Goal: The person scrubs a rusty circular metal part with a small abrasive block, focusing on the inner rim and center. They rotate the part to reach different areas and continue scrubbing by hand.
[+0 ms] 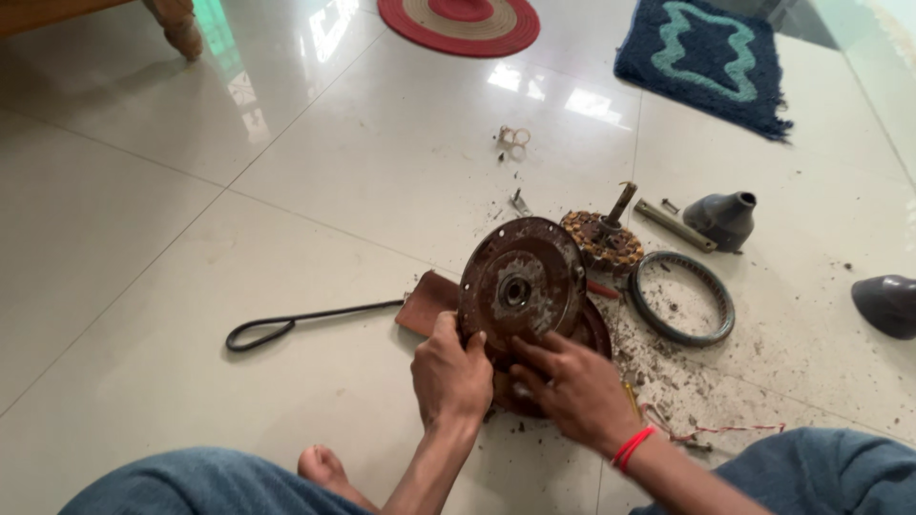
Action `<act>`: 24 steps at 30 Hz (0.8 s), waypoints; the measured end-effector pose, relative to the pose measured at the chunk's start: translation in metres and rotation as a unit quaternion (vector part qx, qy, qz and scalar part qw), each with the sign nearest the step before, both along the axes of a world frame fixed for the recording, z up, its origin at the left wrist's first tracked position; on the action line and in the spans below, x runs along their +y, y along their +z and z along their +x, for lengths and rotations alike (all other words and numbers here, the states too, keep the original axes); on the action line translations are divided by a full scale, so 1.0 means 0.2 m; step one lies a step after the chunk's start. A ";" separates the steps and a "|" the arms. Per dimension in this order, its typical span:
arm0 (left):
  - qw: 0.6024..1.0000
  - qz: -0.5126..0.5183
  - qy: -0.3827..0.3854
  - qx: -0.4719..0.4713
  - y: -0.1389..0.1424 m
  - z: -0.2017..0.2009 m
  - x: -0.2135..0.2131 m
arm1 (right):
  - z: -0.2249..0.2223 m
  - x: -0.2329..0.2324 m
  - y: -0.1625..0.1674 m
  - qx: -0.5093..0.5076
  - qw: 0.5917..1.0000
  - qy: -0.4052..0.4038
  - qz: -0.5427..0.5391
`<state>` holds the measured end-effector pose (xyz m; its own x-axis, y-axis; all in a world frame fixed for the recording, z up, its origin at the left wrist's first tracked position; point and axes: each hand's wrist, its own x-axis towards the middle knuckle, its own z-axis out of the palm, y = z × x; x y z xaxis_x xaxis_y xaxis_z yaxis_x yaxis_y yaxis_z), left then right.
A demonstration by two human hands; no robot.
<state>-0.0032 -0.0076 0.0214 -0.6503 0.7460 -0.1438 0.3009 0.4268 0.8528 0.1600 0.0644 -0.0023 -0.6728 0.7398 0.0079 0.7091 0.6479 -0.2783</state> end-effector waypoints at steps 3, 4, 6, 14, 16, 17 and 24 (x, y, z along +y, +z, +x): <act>1.000 0.003 -0.006 -0.007 0.00 0.00 0.00 | 0.04 0.10 0.09 -0.085 0.992 0.033 0.090; 1.000 0.012 -0.007 -0.005 0.00 0.00 0.00 | 0.04 0.12 0.11 -0.118 0.989 0.005 0.084; 1.000 -0.002 -0.012 -0.019 0.00 0.00 0.01 | 0.04 0.14 0.12 -0.184 0.979 -0.055 0.071; 0.999 0.009 -0.045 0.030 -0.05 -0.02 0.05 | 0.00 0.05 0.06 -0.051 0.998 0.001 0.036; 0.997 0.003 -0.069 0.025 -0.07 -0.05 0.10 | 0.01 0.13 0.10 -0.097 0.994 -0.003 0.056; 0.996 0.017 -0.081 0.036 -0.08 -0.05 0.13 | 0.01 0.16 0.10 -0.113 0.992 -0.024 0.046; 0.982 0.101 -0.111 0.114 -0.20 -0.10 0.23 | -0.05 0.14 -0.04 -0.070 0.979 -0.174 -0.075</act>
<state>-0.0224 0.0386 -0.0187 -0.4663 0.8715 0.1516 0.5605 0.1585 0.8128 0.1493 0.0930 -0.0094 -0.3667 0.9101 -0.1930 0.9177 0.3198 -0.2359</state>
